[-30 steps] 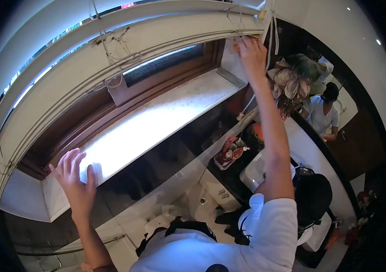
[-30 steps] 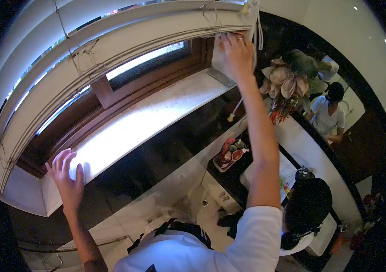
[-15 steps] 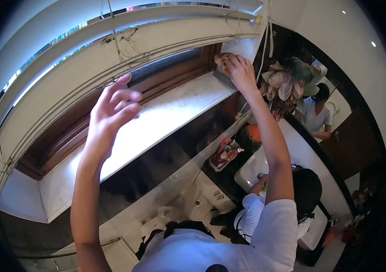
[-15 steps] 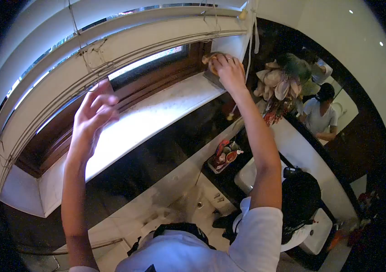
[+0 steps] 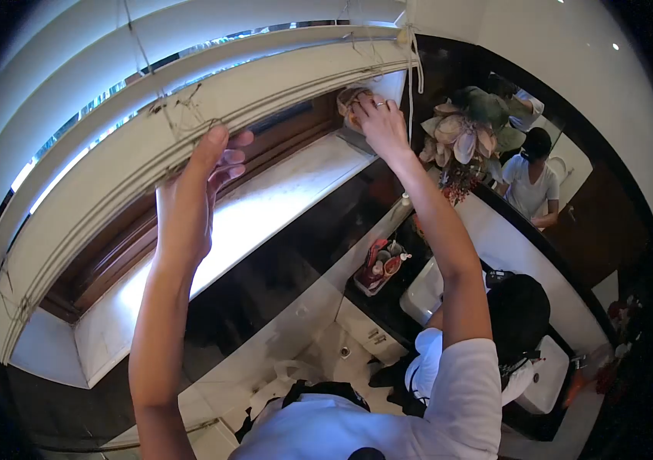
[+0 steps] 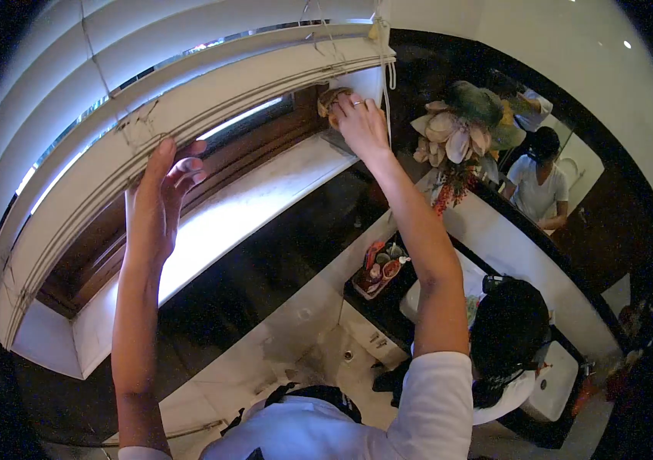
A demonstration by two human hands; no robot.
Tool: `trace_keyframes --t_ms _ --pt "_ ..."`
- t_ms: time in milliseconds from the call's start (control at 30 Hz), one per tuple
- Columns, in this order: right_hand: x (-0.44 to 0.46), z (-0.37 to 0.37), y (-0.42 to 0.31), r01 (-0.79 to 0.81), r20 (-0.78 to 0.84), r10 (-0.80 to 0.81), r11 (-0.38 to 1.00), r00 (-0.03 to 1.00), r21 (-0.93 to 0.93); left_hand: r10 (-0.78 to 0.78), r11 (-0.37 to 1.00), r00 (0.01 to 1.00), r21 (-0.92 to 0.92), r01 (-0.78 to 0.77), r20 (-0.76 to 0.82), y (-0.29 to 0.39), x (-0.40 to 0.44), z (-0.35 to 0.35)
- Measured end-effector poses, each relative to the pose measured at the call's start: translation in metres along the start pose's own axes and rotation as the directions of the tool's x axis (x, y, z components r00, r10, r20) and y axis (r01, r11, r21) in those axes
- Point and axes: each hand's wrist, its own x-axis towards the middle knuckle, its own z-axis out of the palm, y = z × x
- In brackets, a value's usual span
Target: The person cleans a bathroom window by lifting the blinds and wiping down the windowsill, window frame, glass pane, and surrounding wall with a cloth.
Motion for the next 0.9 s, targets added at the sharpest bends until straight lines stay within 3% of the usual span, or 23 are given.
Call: trace_keyframes --t_ms 267,333,433,467,533,633,667,700,733,767,800,867,900 --pt "0.002 -0.002 0.009 -0.017 -0.121 0.011 0.999 0.993 -0.047 0.064 0.997 0.997 0.03 -0.065 0.031 0.017 -0.036 0.018" --pt "0.015 -0.007 0.022 -0.02 -0.371 0.001 0.999 0.929 -0.048 0.079 0.994 0.996 -0.075 -0.076 0.043 0.025 -0.041 0.025" --pt "0.049 -0.026 0.052 -0.115 -0.43 0.067 0.989 0.9 -0.088 0.152 0.981 0.985 -0.135 -0.14 0.077 0.044 -0.037 0.031" --pt "0.063 -0.022 0.064 -0.192 -0.395 0.17 0.981 0.903 -0.016 0.217 0.972 0.97 -0.117 -0.204 0.107 0.049 -0.031 0.03" --pt "0.1 -0.035 0.092 -0.117 -0.632 0.032 0.989 0.774 -0.093 0.22 0.964 0.961 -0.189 -0.188 0.168 0.07 -0.03 0.037" --pt "0.106 -0.036 0.093 -0.13 -0.642 -0.042 0.967 0.766 -0.219 0.275 0.949 0.907 -0.244 -0.201 0.318 0.099 -0.021 0.038" --pt "0.096 -0.022 0.089 -0.101 -0.58 0.0 0.985 0.815 -0.142 0.325 0.933 0.89 -0.263 -0.246 0.321 0.106 -0.02 0.039" --pt "0.081 -0.001 0.08 -0.076 -0.512 0.032 0.995 0.858 -0.065 0.305 0.933 0.875 -0.302 -0.195 0.377 0.114 -0.017 0.036" --pt "0.064 0.004 0.058 -0.14 -0.539 0.132 0.99 0.832 0.025 0.29 0.929 0.855 -0.339 -0.145 0.43 0.123 -0.013 0.031" --pt "0.047 0.019 0.044 -0.13 -0.454 0.1 0.991 0.885 -0.035 0.223 0.939 0.815 -0.342 -0.033 0.535 0.136 -0.008 0.027" --pt "0.042 0.015 0.042 -0.131 -0.46 0.099 0.991 0.882 -0.038 0.229 0.939 0.812 -0.342 -0.038 0.537 0.14 -0.009 0.028" --pt "0.039 0.007 0.045 0.117 -0.149 -0.096 0.983 0.984 0.14 0.243 0.921 0.8 -0.389 -0.013 0.549 0.145 -0.009 0.029" --pt "0.05 -0.004 0.047 0.039 -0.173 -0.005 0.98 0.985 0.193 0.254 0.914 0.817 -0.405 -0.028 0.517 0.148 -0.009 0.028"
